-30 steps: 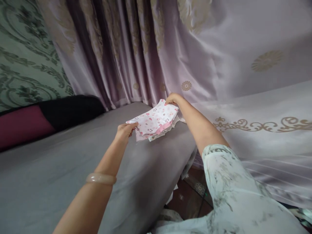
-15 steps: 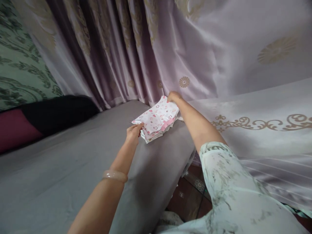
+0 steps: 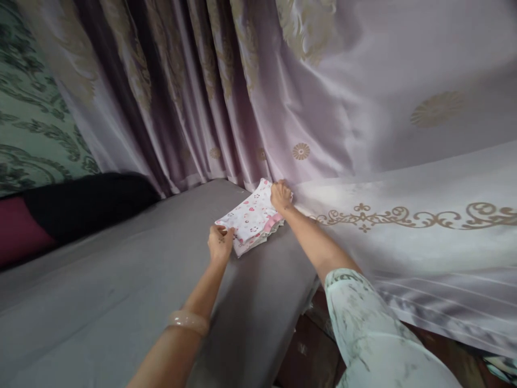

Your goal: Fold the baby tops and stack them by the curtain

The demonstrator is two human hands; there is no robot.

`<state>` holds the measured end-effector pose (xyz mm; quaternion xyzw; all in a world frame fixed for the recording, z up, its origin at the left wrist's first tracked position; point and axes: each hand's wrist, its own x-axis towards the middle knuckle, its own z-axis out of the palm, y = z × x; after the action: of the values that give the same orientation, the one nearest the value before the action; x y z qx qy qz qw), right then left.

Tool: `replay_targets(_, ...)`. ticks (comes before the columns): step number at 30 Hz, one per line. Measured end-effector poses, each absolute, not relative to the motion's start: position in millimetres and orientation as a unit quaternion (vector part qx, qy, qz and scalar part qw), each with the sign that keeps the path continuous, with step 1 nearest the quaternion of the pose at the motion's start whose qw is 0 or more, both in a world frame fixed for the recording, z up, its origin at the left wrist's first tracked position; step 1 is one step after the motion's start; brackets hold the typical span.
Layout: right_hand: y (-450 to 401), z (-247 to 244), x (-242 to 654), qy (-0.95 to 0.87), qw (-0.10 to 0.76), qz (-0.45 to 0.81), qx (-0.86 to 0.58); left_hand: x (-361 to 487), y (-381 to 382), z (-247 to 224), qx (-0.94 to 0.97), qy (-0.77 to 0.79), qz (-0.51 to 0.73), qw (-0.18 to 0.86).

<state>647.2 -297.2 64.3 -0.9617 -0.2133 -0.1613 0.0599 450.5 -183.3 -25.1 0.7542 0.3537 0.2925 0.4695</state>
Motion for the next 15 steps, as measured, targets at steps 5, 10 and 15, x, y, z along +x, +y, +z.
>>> replay_targets(5, -291.9, 44.8, 639.5, -0.196, 0.053, -0.168, -0.965, 447.4, -188.6, -18.7, 0.853, 0.296, 0.242, 0.355)
replay_targets(10, -293.3, 40.8, 642.0, -0.186, 0.066, -0.143, -0.97, 448.5, -188.4, -22.9, 0.884, 0.286, 0.2, 0.311)
replay_targets(15, -296.3, 35.3, 646.1, -0.183, 0.065, -0.128, -0.973, 447.8, -191.2, -25.9, 0.894, 0.281, 0.223, 0.268)
